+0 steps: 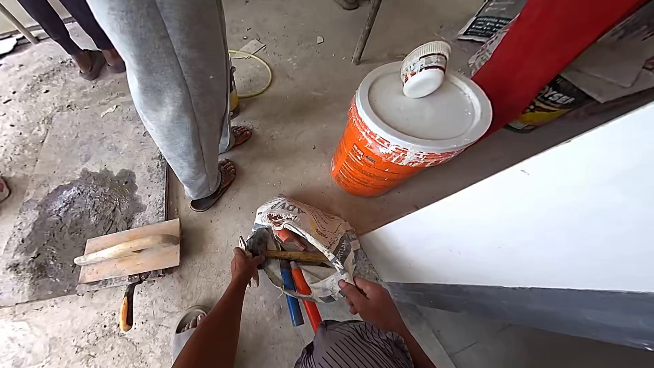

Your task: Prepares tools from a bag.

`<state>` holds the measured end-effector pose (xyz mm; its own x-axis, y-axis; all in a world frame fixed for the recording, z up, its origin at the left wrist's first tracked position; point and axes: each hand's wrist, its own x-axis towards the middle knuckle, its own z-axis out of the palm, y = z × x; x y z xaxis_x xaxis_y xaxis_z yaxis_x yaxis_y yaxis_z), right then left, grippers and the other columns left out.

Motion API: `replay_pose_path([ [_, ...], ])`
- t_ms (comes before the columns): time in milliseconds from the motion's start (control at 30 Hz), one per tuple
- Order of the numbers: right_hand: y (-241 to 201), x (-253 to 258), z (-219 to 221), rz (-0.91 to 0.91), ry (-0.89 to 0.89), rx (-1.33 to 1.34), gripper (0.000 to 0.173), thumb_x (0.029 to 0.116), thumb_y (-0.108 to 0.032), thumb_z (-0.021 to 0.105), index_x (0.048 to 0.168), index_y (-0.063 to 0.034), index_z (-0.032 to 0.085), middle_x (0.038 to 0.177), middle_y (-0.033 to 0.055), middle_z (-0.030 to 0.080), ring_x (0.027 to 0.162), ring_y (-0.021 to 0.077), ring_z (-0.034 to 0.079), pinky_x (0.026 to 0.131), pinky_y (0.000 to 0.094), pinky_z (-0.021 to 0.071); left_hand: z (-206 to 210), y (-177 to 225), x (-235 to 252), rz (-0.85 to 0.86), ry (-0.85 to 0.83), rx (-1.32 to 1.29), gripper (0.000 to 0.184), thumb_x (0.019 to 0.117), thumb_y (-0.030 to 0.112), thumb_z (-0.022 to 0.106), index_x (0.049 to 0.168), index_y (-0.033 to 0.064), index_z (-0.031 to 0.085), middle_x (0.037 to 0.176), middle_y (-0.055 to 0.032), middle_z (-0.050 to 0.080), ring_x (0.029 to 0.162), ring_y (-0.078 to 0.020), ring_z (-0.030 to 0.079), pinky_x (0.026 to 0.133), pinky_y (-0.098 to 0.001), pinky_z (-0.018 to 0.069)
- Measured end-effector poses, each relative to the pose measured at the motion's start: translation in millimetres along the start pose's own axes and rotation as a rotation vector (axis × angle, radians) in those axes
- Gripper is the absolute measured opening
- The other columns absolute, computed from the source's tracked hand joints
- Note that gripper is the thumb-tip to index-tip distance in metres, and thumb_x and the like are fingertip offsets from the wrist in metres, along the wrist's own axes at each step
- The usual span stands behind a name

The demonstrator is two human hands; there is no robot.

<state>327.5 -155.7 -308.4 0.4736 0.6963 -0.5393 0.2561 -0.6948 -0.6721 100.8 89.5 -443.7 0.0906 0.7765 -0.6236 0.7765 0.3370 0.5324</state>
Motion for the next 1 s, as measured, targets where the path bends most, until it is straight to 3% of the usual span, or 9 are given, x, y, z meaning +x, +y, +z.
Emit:
replay_pose_path([
  [133, -3.1, -1.4, 6.2, -0.066, 0.188, -0.058, 0.038, 0.0974, -0.043, 0.063, 0.100, -0.0054, 0.068, 0.079, 0.0077, 0.067, 0.068, 0.0200, 0.066, 0.065, 0.0431, 0.0555, 1.4, -2.9, -3.3, 0.001, 0.073, -0.053, 0.074, 0.0725, 0.033, 0.092, 0.127, 0.0000, 0.055, 0.108, -0.0233, 0.069, 0.104, -0.0397, 0.067, 0.090, -0.0594, 0.0533],
  [200, -3.4, -1.4, 12.0, -0.200, 0.386, -0.091, 0.046, 0.0905, -0.042, 0.071, 0.114, -0.0020, 0.068, 0.098, 0.0145, 0.070, 0.083, 0.0267, 0.069, 0.074, 0.0487, 0.0580, -2.4, 6.1, -22.5, 0.025, 0.128, -0.045, 0.072, 0.0736, 0.035, 0.092, 0.126, 0.0011, 0.055, 0.103, -0.0223, 0.070, 0.099, -0.0398, 0.069, 0.086, -0.0603, 0.0542],
  [267, -7.5, 4.2, 16.8, -0.332, 0.518, -0.145, 0.059, 0.0864, -0.042, 0.074, 0.126, 0.0004, 0.063, 0.117, 0.0216, 0.066, 0.099, 0.0353, 0.067, 0.083, 0.0534, 0.0577, -8.1, 21.3, -49.4, 0.053, 0.185, -0.020, 0.071, 0.0746, 0.036, 0.090, 0.126, 0.0020, 0.056, 0.099, -0.0208, 0.070, 0.095, -0.0394, 0.070, 0.082, -0.0610, 0.0548],
  [367, -29.6, 15.9, 21.3, -0.416, 0.554, -0.228, 0.067, 0.0854, -0.045, 0.076, 0.133, -0.0011, 0.061, 0.127, 0.0253, 0.062, 0.116, 0.0454, 0.060, 0.095, 0.0644, 0.0506, -7.7, 47.0, -85.2, 0.154, 0.270, 0.010, 0.067, 0.0738, 0.036, 0.090, 0.122, 0.0012, 0.059, 0.104, -0.0199, 0.069, 0.096, -0.0378, 0.069, 0.082, -0.0605, 0.0556],
  [467, -62.5, 32.4, 20.3, -0.393, 0.490, -0.291, 0.054, 0.0877, -0.038, 0.079, 0.128, -0.0051, 0.067, 0.126, 0.0210, 0.064, 0.117, 0.0430, 0.060, 0.096, 0.0641, 0.0493, -6.4, 77.6, -103.3, 0.267, 0.285, 0.067, 0.066, 0.0728, 0.032, 0.091, 0.121, -0.0007, 0.061, 0.119, -0.0221, 0.064, 0.106, -0.0386, 0.066, 0.086, -0.0582, 0.0562],
  [700, -102.5, 74.0, 19.6, -0.356, 0.286, -0.409, 0.024, 0.1022, -0.024, 0.063, 0.114, -0.0071, 0.074, 0.112, 0.0150, 0.071, 0.110, 0.0346, 0.066, 0.095, 0.0559, 0.0531, -9.7, 121.4, -91.7, 0.319, 0.211, 0.224, 0.058, 0.0740, 0.032, 0.086, 0.120, 0.0054, 0.063, 0.119, -0.0171, 0.065, 0.111, -0.0358, 0.064, 0.086, -0.0565, 0.0553],
  [800, -109.6, 80.1, 20.9, -0.394, 0.345, -0.327, 0.024, 0.1047, -0.021, 0.059, 0.114, -0.0031, 0.072, 0.110, 0.0169, 0.071, 0.104, 0.0344, 0.069, 0.091, 0.0552, 0.0559, -10.7, 126.5, -88.1, 0.292, 0.193, 0.251, 0.057, 0.0751, 0.034, 0.085, 0.120, 0.0072, 0.063, 0.120, -0.0163, 0.065, 0.112, -0.0360, 0.064, 0.085, -0.0568, 0.0560],
  [900, -111.4, 88.9, 22.7, -0.509, 0.502, -0.233, 0.019, 0.1035, -0.015, 0.060, 0.106, 0.0003, 0.071, 0.103, 0.0180, 0.070, 0.094, 0.0348, 0.070, 0.082, 0.0549, 0.0583, -10.2, 129.3, -88.7, 0.285, 0.195, 0.274, 0.061, 0.0760, 0.035, 0.085, 0.126, 0.0095, 0.062, 0.123, -0.0161, 0.065, 0.112, -0.0361, 0.065, 0.085, -0.0573, 0.0564],
  [1000, -109.1, 89.7, 22.1, -0.540, 0.509, -0.208, 0.019, 0.1032, -0.015, 0.061, 0.104, 0.0003, 0.072, 0.101, 0.0171, 0.070, 0.091, 0.0335, 0.070, 0.079, 0.0548, 0.0581, -9.7, 137.0, -86.3, 0.290, 0.177, 0.257, 0.056, 0.0783, 0.033, 0.084, 0.124, 0.0082, 0.063, 0.121, -0.0164, 0.066, 0.113, -0.0366, 0.065, 0.087, -0.0587, 0.0552],
])
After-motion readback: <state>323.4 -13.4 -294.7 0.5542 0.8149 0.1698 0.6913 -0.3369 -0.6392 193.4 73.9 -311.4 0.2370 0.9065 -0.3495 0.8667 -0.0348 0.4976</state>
